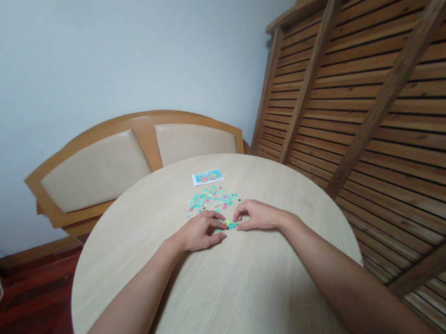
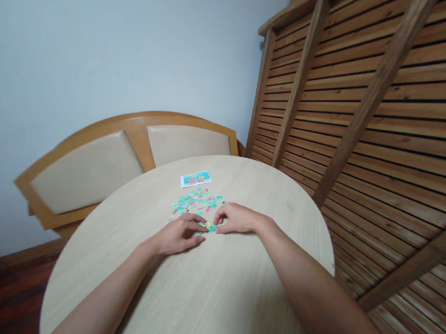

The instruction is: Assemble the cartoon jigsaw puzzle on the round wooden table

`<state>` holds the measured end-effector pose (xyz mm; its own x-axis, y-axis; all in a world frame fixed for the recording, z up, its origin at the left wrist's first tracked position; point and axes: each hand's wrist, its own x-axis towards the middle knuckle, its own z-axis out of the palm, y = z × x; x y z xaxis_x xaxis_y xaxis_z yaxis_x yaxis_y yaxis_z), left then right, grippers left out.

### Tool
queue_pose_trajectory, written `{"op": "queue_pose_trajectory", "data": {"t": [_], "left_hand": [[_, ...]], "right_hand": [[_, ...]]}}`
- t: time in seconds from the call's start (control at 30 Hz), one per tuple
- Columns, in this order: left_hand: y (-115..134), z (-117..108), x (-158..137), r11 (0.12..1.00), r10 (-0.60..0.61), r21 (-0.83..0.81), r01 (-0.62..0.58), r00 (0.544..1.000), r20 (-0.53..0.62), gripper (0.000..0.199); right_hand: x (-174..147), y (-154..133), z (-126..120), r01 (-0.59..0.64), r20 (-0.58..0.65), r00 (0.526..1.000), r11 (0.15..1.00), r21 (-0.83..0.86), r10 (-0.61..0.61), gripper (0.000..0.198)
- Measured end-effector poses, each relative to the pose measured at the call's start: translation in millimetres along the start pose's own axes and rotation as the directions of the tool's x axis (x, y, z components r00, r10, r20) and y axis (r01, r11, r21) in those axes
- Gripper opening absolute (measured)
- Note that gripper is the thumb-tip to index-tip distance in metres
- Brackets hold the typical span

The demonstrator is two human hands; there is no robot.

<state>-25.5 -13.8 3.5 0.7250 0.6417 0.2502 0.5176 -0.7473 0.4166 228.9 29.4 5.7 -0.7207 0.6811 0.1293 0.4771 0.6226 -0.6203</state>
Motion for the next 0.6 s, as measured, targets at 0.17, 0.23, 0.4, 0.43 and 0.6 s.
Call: {"op": "queue_pose_trajectory", "data": {"t": [0.17, 0.23, 0.4, 0.43, 0.6], "left_hand": [[0.4, -0.3, 0.0, 1.0, 0.006, -0.001, -0.006, 1.0, -0.005, 0.028], [0.5, -0.4, 0.0, 1.0, 0.007, 0.008, -0.007, 1.0, 0.001, 0.028], [0.6, -0.8, 0.4, 1.0, 0.0, 0.03, -0.001, 1.0, 0.013, 0.029], [0.9, -1.0, 0.5, 0.999, 0.0, 0.032, 0.0, 1.0, 0.015, 0.029], [2.2, -2.0, 0.5, 0.999, 0.004, 0.033, -0.005, 1.0, 0.021, 0.029]], "right_hand": [[-0.2, -0.9, -1.3, 0.028, 0.019, 0.999, 0.999, 0.028, -0.028, 0.02], [-0.3, -1.1, -1.6, 0.035, 0.025, 0.999, 0.999, 0.03, -0.035, 0.02], [-0.7, -1.7, -2.2, 0.05, 0.025, 0.998, 0.999, 0.008, -0.05, 0.021], [-0.8, -2.1, -2.4, 0.052, 0.025, 0.998, 0.999, 0.005, -0.052, 0.021], [-0.7, -3.0, -3.2, 0.066, 0.029, 0.997, 0.998, -0.005, -0.065, 0.021]]}}
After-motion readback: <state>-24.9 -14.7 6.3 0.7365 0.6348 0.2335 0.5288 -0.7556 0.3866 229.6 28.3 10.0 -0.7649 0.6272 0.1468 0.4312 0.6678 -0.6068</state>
